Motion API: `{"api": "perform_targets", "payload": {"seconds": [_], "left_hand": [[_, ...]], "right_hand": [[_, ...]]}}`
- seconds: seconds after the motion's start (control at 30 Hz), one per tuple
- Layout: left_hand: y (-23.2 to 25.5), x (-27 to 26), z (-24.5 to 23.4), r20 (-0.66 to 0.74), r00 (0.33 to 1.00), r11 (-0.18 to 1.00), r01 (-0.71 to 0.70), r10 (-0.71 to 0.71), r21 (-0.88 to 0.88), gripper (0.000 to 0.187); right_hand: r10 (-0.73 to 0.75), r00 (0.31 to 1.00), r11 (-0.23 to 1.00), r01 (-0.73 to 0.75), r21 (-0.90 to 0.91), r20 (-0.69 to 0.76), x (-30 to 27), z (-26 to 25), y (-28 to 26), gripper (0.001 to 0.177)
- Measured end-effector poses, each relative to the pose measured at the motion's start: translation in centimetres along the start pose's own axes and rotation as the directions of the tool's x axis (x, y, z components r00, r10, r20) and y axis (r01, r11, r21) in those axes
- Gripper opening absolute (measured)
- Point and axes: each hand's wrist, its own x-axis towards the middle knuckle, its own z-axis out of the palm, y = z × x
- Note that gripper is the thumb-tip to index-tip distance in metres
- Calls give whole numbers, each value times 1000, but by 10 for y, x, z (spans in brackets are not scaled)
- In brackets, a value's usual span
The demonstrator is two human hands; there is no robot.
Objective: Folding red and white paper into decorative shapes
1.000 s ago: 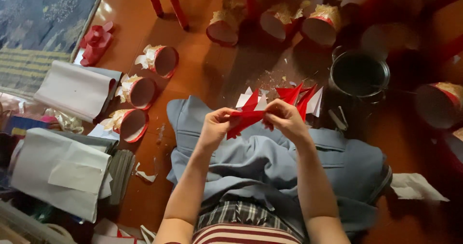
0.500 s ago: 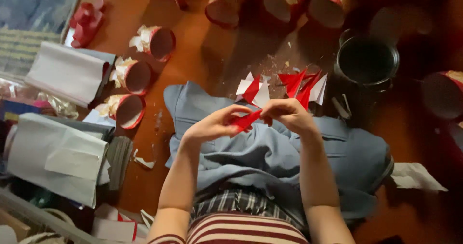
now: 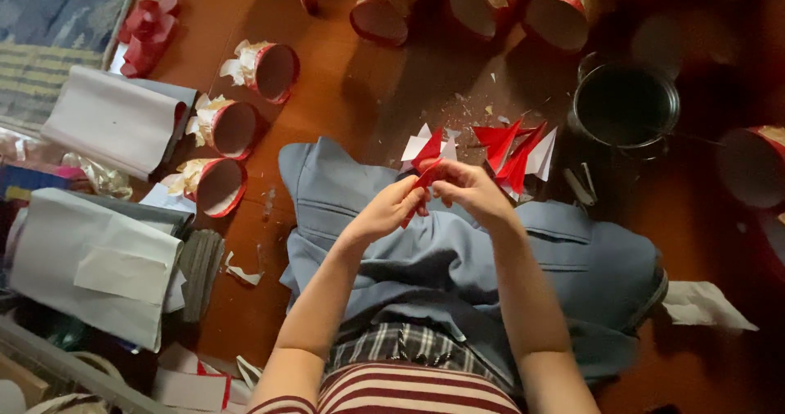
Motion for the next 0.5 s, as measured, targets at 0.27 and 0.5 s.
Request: {"api": "perform_targets", "payload": {"seconds": [0.27, 0.5], "left_hand": [[15, 3, 16, -158, 982, 967, 138, -105, 212, 33], [-10, 4, 19, -155, 982, 983, 132, -111, 129, 37]], "right_hand": [[10, 932, 987, 48, 151, -361, 16, 13, 55, 5], [-35, 891, 968, 144, 207, -453, 19, 1, 71, 5]]}}
